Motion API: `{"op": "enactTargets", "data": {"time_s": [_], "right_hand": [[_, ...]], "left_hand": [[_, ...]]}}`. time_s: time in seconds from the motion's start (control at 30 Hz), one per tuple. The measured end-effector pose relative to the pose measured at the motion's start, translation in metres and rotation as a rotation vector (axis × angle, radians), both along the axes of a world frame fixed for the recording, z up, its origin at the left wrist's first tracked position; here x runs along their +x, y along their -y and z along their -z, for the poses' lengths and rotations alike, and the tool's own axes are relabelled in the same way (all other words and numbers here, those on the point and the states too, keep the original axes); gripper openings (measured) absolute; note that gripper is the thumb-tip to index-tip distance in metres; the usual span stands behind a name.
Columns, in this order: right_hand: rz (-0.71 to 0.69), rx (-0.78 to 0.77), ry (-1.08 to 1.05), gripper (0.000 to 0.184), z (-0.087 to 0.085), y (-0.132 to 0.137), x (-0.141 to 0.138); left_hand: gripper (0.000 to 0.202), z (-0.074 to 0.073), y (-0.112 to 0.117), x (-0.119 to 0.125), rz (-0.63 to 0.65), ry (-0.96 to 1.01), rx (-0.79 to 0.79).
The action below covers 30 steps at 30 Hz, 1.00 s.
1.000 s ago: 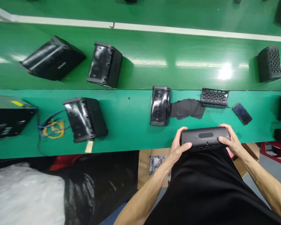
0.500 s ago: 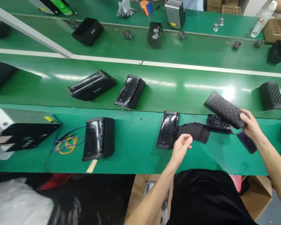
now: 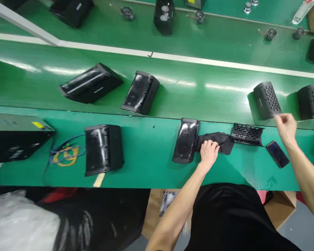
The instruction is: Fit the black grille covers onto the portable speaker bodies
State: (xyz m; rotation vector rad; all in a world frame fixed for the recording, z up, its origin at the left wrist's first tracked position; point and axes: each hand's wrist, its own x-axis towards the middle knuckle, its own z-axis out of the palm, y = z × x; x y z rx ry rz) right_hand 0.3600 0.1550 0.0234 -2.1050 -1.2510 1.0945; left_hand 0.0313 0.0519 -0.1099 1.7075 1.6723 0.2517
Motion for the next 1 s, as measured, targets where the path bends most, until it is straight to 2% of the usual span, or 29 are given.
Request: {"op": "enactTargets", "data": {"time_s": [0.1,0.17,0.23,0.27,0.33,0.4,0.5,0.53,0.6,0.63,0.67,0.7,0.77,0.9,1.0], "right_hand": [[-0.175,0.017,0.015,0.021,0.017,0.066,-0.053],[-0.406,0.005,0.030,0.021,0.041,0.107,-0.094],[-0.452,-0.005,0.114,0.039,0.066,0.135,-0.128],[-0.447,-0.001,0.149,0.042,0.075,0.142,-0.140],[-0.425,0.041,0.167,0.028,0.085,0.147,-0.149],[-0.407,0.128,0.101,0.011,0.082,0.145,-0.146],[-0.364,0.173,-0.122,0.010,0.061,0.140,-0.137],[-0.348,0.143,-0.209,0.021,0.053,0.141,-0.137],[-0.301,0.043,-0.361,0.059,0.040,0.143,-0.143],[-0.266,-0.012,-0.407,0.071,0.036,0.144,-0.147],[-0.226,-0.061,-0.432,0.068,0.033,0.145,-0.152],[-0.182,-0.100,-0.442,0.055,0.030,0.145,-0.155],[-0.082,-0.138,-0.443,0.030,0.026,0.142,-0.155],[0.080,-0.157,-0.454,0.031,0.020,0.126,-0.125],[0.106,-0.136,-0.346,0.036,0.020,0.106,-0.091]], "left_hand": [[0.017,-0.002,0.000,-0.005,0.068,0.017,0.064],[0.019,-0.010,0.001,-0.010,0.106,0.045,0.112],[0.020,-0.022,0.000,-0.017,0.154,0.116,0.141],[0.020,-0.030,-0.001,-0.021,0.176,0.175,0.137],[0.022,-0.046,-0.004,-0.027,0.199,0.325,0.065],[0.028,-0.060,-0.009,-0.031,0.165,0.477,-0.108],[0.044,-0.072,-0.017,-0.029,0.008,0.646,-0.379],[0.049,-0.073,-0.019,-0.026,-0.053,0.685,-0.431],[0.056,-0.075,-0.023,-0.017,-0.155,0.735,-0.484],[0.059,-0.077,-0.025,-0.012,-0.193,0.741,-0.498],[0.061,-0.078,-0.028,-0.008,-0.216,0.737,-0.511],[0.063,-0.081,-0.031,-0.005,-0.224,0.730,-0.523],[0.065,-0.088,-0.039,-0.004,-0.184,0.720,-0.567],[0.051,-0.100,-0.063,-0.013,0.065,0.752,-0.724],[0.035,-0.094,-0.085,-0.008,0.179,0.746,-0.643]]}}
